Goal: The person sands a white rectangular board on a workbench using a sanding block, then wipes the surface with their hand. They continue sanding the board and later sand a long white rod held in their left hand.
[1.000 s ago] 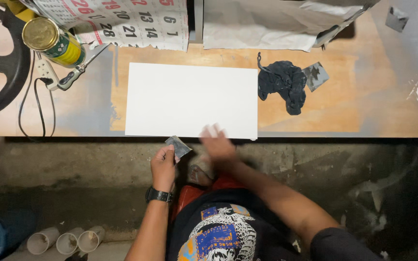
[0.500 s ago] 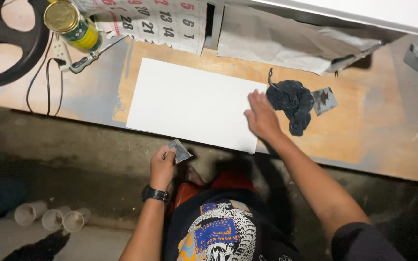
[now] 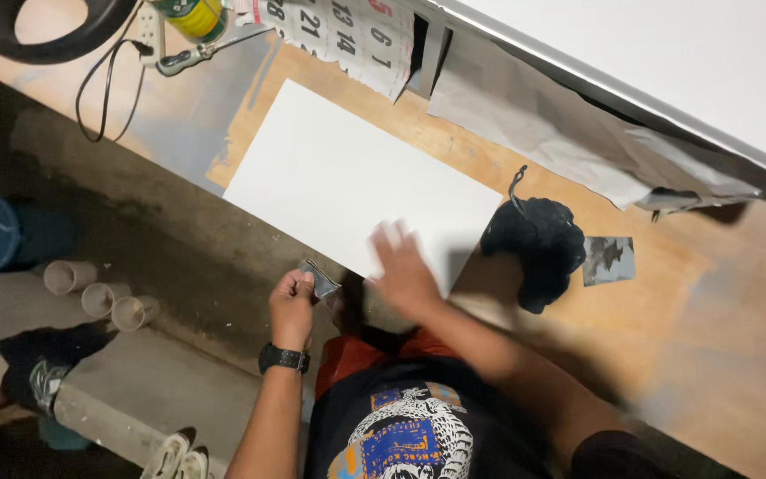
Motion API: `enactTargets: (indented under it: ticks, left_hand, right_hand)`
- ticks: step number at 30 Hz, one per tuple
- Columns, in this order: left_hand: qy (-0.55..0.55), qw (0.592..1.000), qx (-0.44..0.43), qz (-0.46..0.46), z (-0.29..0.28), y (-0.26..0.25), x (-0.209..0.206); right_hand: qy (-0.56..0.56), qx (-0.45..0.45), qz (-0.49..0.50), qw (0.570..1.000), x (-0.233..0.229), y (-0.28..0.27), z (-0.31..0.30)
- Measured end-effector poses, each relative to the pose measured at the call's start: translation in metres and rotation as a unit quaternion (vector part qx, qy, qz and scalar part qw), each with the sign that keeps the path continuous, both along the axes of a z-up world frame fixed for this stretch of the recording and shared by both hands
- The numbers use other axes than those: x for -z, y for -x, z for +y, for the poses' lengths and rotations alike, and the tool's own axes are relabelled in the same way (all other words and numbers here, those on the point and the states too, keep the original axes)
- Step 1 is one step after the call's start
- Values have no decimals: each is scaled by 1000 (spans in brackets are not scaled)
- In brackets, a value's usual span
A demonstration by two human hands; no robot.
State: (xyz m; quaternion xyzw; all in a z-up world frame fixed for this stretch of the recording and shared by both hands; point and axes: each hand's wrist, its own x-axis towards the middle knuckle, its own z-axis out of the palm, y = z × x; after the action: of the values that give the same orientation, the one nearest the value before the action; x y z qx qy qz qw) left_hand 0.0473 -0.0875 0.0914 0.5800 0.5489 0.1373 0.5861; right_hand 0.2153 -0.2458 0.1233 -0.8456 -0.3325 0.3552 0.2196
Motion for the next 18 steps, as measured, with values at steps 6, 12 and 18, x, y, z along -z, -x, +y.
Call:
enactTargets:
  ticks: [6, 12, 18]
  left_hand:
    - [-2, 997, -71, -7, -12, 5, -8]
    - [-12, 997, -80, 7, -25, 11, 17]
    - [-1, 996, -85, -20, -45, 3, 27]
  right_hand:
    - [-302, -367, 51, 878, 118, 106, -32]
    - [-476, -71, -157, 862, 86, 11, -60]
    - [-146, 2, -391, 909, 82, -115, -92]
